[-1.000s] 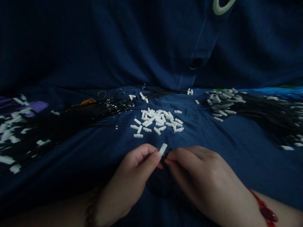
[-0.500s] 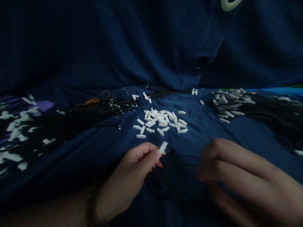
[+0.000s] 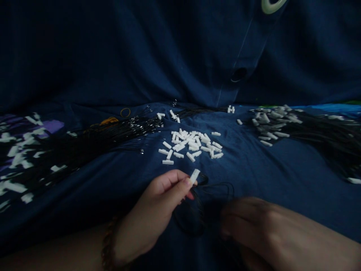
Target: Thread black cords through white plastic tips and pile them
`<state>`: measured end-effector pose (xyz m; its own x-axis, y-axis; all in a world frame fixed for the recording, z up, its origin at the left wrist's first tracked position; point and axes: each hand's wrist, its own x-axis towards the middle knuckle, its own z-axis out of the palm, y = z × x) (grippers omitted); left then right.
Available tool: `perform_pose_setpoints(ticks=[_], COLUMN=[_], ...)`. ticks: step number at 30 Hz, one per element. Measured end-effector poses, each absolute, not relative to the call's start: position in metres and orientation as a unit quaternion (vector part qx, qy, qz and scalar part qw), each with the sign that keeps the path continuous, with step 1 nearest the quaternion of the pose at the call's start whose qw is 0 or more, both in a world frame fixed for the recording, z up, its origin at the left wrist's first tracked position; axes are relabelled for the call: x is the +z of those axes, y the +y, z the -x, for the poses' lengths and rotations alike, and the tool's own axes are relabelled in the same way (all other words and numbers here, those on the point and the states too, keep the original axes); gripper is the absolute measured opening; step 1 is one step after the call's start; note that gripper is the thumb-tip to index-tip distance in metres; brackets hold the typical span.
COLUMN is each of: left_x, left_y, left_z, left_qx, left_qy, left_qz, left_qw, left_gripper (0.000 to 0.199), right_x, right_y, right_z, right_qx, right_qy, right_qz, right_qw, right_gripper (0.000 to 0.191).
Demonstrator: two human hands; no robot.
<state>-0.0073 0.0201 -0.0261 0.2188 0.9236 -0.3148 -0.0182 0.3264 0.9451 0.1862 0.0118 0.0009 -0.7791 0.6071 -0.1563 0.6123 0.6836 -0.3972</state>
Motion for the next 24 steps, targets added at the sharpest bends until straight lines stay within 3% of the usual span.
perform_pose_setpoints(ticks=[4, 11, 15, 20, 24], left_x=[-0.026, -0.030, -0.030, -0.029, -0.030], left_y=[0.020, 0.021, 0.021, 0.021, 0.021], left_z=[0.007, 0.008, 0.007, 0.007, 0.007], left_qx=[0.368, 0.361, 0.359, 0.366, 0.358], left_qy=[0.503, 0.502, 0.503, 0.493, 0.499], left_qz=[-0.452, -0.462, -0.459, -0.459, -0.459], left_qw=[0.639, 0.636, 0.638, 0.642, 0.642], left_gripper=[0.022, 0.023, 0.023, 0.023, 0.022], right_x=[0.004, 0.002, 0.003, 0.007, 0.007], right_y=[0.015, 0.008, 0.009, 0.015, 0.019], right_z=[-0.183, -0.176, -0.172, -0.173, -0.173], right_qx=[-0.190, -0.352, -0.377, -0.425, -0.465], right_qy=[0.925, 0.835, 0.818, 0.788, 0.761], right_qz=[-0.330, -0.422, -0.430, -0.443, -0.451], right_qw=[0.014, -0.018, -0.059, -0.042, -0.040], right_gripper=[0.019, 0.023, 0.018, 0.008, 0.016])
